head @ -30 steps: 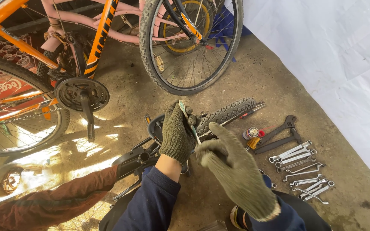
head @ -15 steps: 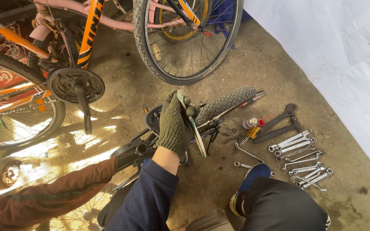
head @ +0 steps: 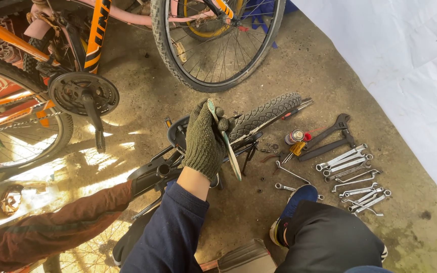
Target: The person scrubs a bicycle seat with a toothbrush while sitting on the floor. They then use a wrench to tighten a bolt on the seat post.
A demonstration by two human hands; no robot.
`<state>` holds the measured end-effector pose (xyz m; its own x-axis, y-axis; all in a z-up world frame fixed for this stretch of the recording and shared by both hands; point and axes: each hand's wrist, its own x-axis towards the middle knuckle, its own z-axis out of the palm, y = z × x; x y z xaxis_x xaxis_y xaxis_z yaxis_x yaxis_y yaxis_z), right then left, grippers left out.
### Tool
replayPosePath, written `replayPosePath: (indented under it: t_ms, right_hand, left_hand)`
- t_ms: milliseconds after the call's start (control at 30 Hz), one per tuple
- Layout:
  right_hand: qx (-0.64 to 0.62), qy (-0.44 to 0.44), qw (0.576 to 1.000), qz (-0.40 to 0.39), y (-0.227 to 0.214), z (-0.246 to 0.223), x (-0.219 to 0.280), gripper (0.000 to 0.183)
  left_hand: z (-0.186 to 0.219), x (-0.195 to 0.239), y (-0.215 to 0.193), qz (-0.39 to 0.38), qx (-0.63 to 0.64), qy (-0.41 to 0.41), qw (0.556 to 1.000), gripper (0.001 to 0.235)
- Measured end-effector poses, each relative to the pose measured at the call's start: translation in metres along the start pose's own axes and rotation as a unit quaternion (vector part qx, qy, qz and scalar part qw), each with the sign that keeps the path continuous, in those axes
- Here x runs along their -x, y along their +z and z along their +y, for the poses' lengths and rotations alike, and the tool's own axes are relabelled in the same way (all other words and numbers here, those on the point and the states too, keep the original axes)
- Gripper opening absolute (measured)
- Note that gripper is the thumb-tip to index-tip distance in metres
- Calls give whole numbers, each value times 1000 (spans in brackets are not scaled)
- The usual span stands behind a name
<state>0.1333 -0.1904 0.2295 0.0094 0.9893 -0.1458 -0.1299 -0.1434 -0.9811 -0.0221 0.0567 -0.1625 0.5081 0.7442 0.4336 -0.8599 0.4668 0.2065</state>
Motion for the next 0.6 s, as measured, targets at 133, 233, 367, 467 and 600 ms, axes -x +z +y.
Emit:
replayPosePath:
  t_ms: [133, 233, 367, 467, 600]
  right_hand:
    - [19, -6, 1000, 9, -3, 56, -30, 36]
    - [39, -27, 999, 0, -7, 72, -55, 35]
    - [296, 172, 928, 147, 19, 125, -105, 67]
    - [420, 165, 890, 72, 1, 187, -129, 81]
    - [397, 211, 893, 37, 14, 173, -136, 81]
  left_hand:
    - [-3, -26, 69, 392, -85, 17, 916, 30]
    - [2, -44, 136, 481, -164, -1, 861, 23]
    - [-2, -44, 158, 485, -173, -25, 857, 32]
    - [-12, -40, 149, 451, -209, -31, 867, 29]
    - [-13, -46, 180, 472, -269, -70, 836, 29]
